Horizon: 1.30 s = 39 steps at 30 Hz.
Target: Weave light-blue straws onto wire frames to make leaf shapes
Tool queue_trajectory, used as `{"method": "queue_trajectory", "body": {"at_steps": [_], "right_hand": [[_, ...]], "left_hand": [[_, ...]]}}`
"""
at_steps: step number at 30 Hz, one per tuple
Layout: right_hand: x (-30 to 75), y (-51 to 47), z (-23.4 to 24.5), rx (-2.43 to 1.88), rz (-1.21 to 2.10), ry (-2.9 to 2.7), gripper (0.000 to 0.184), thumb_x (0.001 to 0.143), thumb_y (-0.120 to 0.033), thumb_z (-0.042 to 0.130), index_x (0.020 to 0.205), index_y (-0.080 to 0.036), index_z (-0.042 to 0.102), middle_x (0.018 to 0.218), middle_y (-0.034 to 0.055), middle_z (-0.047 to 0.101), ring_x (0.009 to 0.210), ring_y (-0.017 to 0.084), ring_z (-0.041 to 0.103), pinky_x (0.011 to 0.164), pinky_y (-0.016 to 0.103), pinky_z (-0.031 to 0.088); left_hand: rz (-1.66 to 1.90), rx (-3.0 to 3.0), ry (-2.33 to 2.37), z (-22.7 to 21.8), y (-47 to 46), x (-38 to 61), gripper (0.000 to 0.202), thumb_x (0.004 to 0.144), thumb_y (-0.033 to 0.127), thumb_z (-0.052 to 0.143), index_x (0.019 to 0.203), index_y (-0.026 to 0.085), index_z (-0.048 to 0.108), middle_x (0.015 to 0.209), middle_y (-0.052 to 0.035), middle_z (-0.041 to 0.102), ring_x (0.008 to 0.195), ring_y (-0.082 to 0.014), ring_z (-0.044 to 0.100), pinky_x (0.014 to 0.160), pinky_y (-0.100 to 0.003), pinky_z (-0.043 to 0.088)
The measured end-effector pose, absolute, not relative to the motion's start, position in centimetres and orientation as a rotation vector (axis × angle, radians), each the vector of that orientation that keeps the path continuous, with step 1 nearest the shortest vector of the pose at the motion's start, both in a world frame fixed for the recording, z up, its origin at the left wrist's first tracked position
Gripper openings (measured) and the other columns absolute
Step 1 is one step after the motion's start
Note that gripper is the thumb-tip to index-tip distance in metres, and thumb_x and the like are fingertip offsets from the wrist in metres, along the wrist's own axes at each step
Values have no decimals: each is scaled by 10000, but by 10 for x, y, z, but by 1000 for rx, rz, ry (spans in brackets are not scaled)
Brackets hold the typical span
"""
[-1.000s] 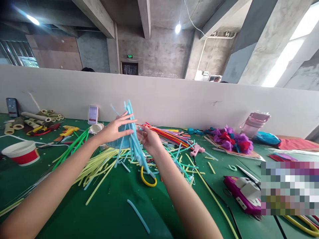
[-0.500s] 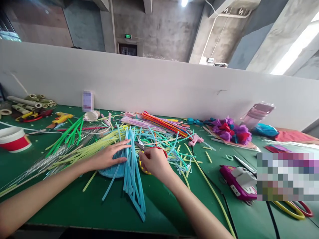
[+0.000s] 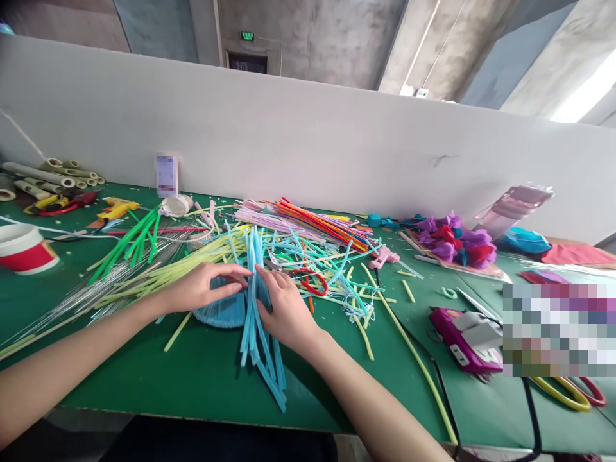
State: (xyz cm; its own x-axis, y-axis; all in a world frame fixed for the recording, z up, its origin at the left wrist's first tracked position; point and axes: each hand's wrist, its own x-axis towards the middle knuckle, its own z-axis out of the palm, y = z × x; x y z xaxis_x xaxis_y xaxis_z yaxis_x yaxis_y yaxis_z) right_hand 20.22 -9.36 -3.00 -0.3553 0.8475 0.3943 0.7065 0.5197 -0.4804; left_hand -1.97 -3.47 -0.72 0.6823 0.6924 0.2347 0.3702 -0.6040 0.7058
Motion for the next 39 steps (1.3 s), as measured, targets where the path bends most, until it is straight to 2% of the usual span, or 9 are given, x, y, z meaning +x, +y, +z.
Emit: {"method": "queue_trajectory", "body": {"at_steps": [2,5,9,13,18,23,26,33,39], "right_hand": [[202,-95,-28,-1198,329,-2173,582,890,-142,483,1461,-244,433,1371,89,587,1295,251,504,1096,453,412],[202,-97,-26,-1179,308,-2212,438,904,-120,430,1277,-223,635,1370,81,599,1332,262,477,1129,478,378],[204,-95,-26,-1194,276,-2217,332,898,-139,457,1093,-192,720,1288,94,659,1292,273,523,1103,484,413],[206,-93,-30,-1261,255,-2111,367,867,-110,480,1160,-202,681,1243,111,665,1201,253,592,1046,452,468],[208,-90,-33,-1306,356,-2032,332,874,-156,538,1159,-221,693,1233,102,676,1136,250,640,959,407,532],[206,-89,-35,-1279,239,-2121,321,926,-235,538,1205,-195,692,1216,97,703,1126,281,613,996,465,492],[205,-89,-37,-1306,109,-2174,358,952,-248,497,1258,-175,667,1280,104,669,1161,310,559,1003,503,475],[206,-93,-38,-1307,148,-2234,405,989,-298,439,1330,-172,617,1368,74,612,1253,310,479,1072,504,424],[205,-89,-34,-1360,197,-2081,447,942,-385,530,1304,-144,635,1372,102,605,1296,313,469,1084,501,413]], "left_hand": [[654,2330,800,-8,-37,-18,289,909,375,575,1121,219,693,1052,-46,758,955,-209,702,882,-315,527],[712,2547,842,-10,-37,-18,221,912,322,565,978,214,746,992,-67,740,954,-224,677,884,-345,515],[717,2761,755,-15,-32,-21,271,919,237,524,1082,242,740,1258,-83,663,1186,-252,589,1050,-398,431],[572,2817,614,-17,-28,-25,349,922,181,499,1178,289,710,1281,-41,677,1258,-255,553,1125,-442,363],[530,2880,628,-12,-31,-26,382,933,190,495,1236,331,680,1263,-66,652,1200,-257,564,1044,-427,440],[540,2861,636,-14,-32,-23,326,960,260,478,1193,273,706,1357,-68,617,1308,-256,508,1121,-418,380],[517,2828,682,-16,-32,-23,331,983,323,450,1163,232,712,1292,-68,675,1293,-244,539,1120,-406,390],[464,2825,625,-18,-32,-23,354,967,346,493,1263,263,669,1349,-69,637,1286,-255,556,1101,-416,416],[490,2798,590,-21,-29,-24,351,975,371,488,1251,266,679,1335,-55,646,1293,-255,551,1102,-405,419]]}}
